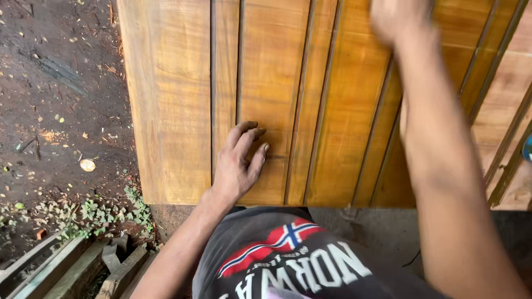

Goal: The person applies a dark wood stain to a large wooden door using a cloth. They repeatedly dip the cloth into a can of stain and wipe it across the slats and frame of the door, working systematically from one side to the other.

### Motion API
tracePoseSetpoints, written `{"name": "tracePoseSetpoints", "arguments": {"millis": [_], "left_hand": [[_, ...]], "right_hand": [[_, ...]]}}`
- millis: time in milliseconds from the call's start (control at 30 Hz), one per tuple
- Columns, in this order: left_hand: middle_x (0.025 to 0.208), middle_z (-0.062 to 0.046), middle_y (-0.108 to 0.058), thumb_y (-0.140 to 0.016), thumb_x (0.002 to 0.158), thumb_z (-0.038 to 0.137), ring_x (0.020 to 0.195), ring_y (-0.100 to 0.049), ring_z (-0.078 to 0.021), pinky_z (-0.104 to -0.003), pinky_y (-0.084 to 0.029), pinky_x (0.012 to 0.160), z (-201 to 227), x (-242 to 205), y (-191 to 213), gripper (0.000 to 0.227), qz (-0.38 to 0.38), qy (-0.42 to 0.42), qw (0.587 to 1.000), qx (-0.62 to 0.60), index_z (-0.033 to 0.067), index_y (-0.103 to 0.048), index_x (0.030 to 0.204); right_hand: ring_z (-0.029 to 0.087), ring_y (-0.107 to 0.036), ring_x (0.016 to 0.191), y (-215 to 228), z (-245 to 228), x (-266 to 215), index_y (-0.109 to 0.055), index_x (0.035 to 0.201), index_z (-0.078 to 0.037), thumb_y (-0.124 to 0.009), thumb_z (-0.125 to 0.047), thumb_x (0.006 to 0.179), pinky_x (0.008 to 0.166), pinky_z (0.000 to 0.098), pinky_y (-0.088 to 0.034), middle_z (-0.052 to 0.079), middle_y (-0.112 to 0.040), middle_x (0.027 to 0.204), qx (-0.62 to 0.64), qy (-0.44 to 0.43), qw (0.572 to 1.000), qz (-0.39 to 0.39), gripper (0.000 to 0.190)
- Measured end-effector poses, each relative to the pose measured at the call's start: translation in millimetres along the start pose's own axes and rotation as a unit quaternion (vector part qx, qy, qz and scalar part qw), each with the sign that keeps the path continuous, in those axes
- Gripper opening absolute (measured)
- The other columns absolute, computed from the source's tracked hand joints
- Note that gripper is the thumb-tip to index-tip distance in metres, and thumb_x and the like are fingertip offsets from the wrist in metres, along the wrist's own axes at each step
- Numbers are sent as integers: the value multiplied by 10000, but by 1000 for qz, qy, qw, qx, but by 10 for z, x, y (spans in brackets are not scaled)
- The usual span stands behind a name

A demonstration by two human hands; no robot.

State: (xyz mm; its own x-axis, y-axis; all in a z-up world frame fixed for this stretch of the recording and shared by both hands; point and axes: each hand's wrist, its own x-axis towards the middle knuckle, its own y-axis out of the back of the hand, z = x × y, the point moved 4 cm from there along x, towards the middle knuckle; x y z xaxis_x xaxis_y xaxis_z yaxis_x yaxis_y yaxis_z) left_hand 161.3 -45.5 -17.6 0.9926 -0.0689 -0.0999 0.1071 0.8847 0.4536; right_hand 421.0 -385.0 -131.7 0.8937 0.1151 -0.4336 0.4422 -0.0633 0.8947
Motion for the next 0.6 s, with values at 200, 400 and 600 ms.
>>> {"name": "tracePoseSetpoints", "arguments": {"millis": [200,400,600], "left_hand": [[1304,-218,-609,-705,951,82,1093,-680,-369,-408,-578,906,130,-1,89,291,-30,-40,998,-27,-9,-648,1222],[1297,-222,-605,-716,947,84,1139,-646,-414,-439,-558,936,177,-18,229,305,-28,-77,997,-4,-9,-649,1230],[1297,-219,-606,-725,936,86,1129,-646,-412,-444,-554,942,69,-263,213,306,-26,-60,998,8,-9,-646,1216]], "right_hand": [[351,-95,1598,-565,-1137,-3215,-114,1620,19,-347,-524,1021,1282,649,-30,169,-72,1721,-15,93,994,52,841],[389,-122,1588,-526,-901,-2283,-187,1626,18,-273,-529,1067,1245,657,-13,223,-137,1717,-82,82,992,46,787],[421,-267,1540,-141,-806,-859,-262,1601,4,-274,-398,1151,1282,603,-139,279,-295,1625,96,-56,993,-34,604]]}}
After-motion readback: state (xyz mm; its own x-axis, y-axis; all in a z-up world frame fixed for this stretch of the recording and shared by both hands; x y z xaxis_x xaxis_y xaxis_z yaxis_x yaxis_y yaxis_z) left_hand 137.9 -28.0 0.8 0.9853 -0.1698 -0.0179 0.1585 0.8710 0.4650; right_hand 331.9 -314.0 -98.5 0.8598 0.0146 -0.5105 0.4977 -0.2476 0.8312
